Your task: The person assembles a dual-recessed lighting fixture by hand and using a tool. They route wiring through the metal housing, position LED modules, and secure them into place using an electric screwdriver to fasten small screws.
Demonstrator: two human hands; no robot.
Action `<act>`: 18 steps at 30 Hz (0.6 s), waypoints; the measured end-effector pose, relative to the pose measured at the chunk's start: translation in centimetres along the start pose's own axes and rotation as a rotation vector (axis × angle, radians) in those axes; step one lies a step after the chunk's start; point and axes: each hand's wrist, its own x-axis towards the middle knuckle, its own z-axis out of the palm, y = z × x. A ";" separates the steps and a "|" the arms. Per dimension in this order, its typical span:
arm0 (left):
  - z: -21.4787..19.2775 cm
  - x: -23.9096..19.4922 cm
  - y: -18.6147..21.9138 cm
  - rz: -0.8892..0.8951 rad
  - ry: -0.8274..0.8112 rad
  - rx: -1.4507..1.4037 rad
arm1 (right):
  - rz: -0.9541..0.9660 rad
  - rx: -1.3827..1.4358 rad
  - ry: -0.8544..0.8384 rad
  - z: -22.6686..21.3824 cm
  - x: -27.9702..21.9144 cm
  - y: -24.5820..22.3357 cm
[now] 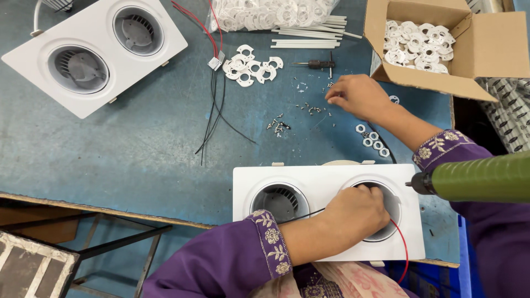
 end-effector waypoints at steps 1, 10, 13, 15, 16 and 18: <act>0.0 0.1 0.0 0.000 -0.004 -0.002 | -0.007 -0.018 0.011 0.1 0.0 0.2; 0.1 0.1 0.1 -0.027 0.019 -0.016 | -0.070 -0.035 0.037 2.5 -0.1 -0.4; 0.0 0.1 0.2 -0.032 0.009 -0.034 | -0.114 -0.053 0.096 3.0 -0.2 -0.1; 0.1 0.2 0.0 -0.031 0.022 -0.030 | -0.156 -0.083 0.132 3.5 -0.3 0.3; 0.2 0.2 0.0 -0.029 0.026 -0.031 | -0.186 -0.102 0.149 3.7 -0.2 0.6; 0.2 -0.2 0.2 -0.026 0.010 0.006 | -0.198 -0.092 0.158 4.1 -0.4 1.3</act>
